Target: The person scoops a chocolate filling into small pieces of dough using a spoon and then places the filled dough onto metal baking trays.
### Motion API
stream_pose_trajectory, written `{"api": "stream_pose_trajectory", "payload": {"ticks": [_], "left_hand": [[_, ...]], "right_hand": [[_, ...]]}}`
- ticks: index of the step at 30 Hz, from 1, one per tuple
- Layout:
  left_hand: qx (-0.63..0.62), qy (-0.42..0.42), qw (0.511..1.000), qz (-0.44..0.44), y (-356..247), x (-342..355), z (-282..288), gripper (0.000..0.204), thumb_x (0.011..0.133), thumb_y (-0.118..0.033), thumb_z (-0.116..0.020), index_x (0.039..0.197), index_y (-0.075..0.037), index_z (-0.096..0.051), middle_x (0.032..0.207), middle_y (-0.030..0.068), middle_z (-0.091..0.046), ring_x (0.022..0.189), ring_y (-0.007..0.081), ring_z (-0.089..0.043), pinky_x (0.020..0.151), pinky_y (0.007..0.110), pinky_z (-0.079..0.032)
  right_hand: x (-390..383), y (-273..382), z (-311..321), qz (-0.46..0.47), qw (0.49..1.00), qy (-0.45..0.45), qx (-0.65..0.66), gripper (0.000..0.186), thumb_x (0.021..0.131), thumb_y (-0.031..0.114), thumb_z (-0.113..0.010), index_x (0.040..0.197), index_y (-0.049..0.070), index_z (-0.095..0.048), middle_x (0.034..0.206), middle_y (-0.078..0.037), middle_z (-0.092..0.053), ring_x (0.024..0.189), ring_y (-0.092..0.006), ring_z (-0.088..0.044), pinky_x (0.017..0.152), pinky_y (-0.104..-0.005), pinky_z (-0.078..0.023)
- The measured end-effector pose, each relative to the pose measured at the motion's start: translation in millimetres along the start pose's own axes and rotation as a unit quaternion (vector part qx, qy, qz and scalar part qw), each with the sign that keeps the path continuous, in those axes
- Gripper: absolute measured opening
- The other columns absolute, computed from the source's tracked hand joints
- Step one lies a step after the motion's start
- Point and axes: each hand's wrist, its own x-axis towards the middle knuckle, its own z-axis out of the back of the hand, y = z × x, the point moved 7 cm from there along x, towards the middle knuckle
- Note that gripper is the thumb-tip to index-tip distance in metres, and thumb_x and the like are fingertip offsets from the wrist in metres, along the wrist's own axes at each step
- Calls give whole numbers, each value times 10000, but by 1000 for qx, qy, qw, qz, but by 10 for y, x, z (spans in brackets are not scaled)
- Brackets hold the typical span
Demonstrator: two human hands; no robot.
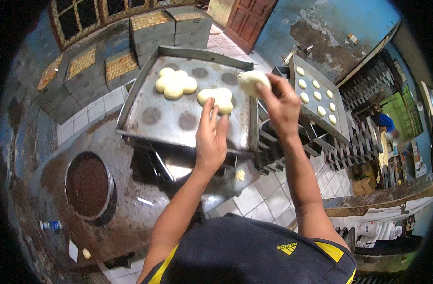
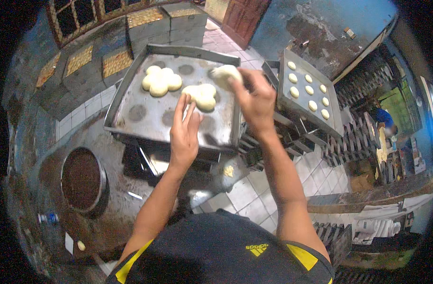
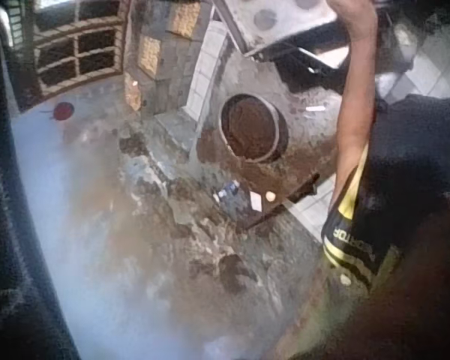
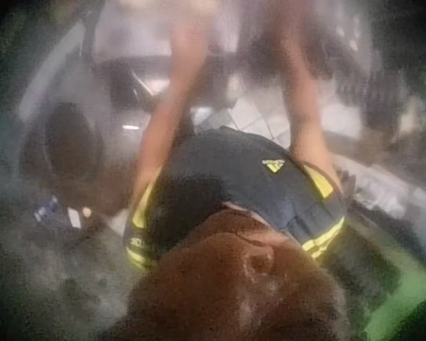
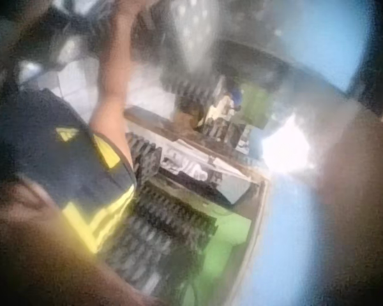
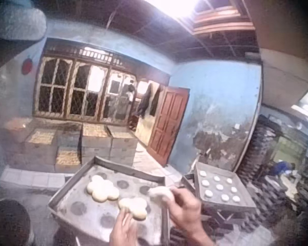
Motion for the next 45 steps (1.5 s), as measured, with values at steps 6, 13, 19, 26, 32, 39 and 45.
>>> {"api": "stream_pose_trajectory", "payload": {"ticks": [6, 13, 19, 26, 32, 39, 45], "left_hand": [[-78, -65, 990, 102, 63, -652, -343, 363, 1096, -342, -468, 997, -26, -616, 944, 71, -642, 853, 123, -560, 767, 294, -476], [189, -106, 970, 105, 210, -1617, 147, 522, 1069, -453, -482, 835, 9, -547, 724, 144, -536, 684, 194, -501, 662, 375, -448], [76, -264, 941, 196, 273, -2576, 1431, 692, 1026, -519, -538, 1535, -112, -306, 1313, 99, -578, 1149, 195, -591, 911, 336, -523], [223, -205, 890, 339, 416, -3742, 2416, 356, 1035, -216, -532, 1343, -44, -584, 1270, 77, -650, 1145, 175, -602, 998, 353, -467], [445, -198, 857, 167, -506, -3429, 3422, 495, 920, -86, -646, 1401, -59, -529, 1216, 159, -684, 1147, 288, -658, 990, 380, -488], [433, -273, 843, 169, -1126, -3225, 4886, 610, 812, -14, -744, 1379, -81, -529, 1192, 163, -700, 1061, 315, -709, 919, 384, -549], [501, -209, 824, 163, -1350, -2939, 5782, 580, 766, 34, -731, 1319, -86, -604, 1219, 172, -697, 1095, 337, -691, 917, 406, -556]], "right_hand": [[-1258, 408, 189, 76, 996, 41, 23, 314, 811, 39, -782, 1107, 25, -679, 1014, -132, -672, 947, -272, -669, 822, -358, -537], [-2643, -96, -226, -349, 827, 205, 392, 285, 945, 106, -723, 1191, -30, -681, 1050, -49, -721, 923, -97, -643, 834, -255, -513], [-3118, 123, -781, -273, 811, 195, 479, 380, 918, 89, -749, 1257, -35, -631, 1038, -71, -711, 910, -117, -658, 798, -250, -532], [-4157, 1186, -1935, 206, 837, 481, 160, 187, 901, 163, -711, 1037, 34, -714, 1017, -182, -690, 918, -330, -691, 811, -397, -544], [-4176, 506, -4136, 25, 854, 517, -48, 157, 913, 135, -585, 969, 28, -685, 1027, -238, -686, 997, -401, -667, 787, -516, -543], [-4503, 908, -4678, 75, 799, 595, -42, 175, 915, 164, -605, 964, 2, -647, 1014, -242, -656, 961, -451, -646, 798, -512, -544], [-3597, 2207, -4995, 90, 787, 609, 41, 213, 938, 223, -632, 1015, 51, -733, 880, -232, -706, 837, -415, -695, 738, -502, -558]]}}
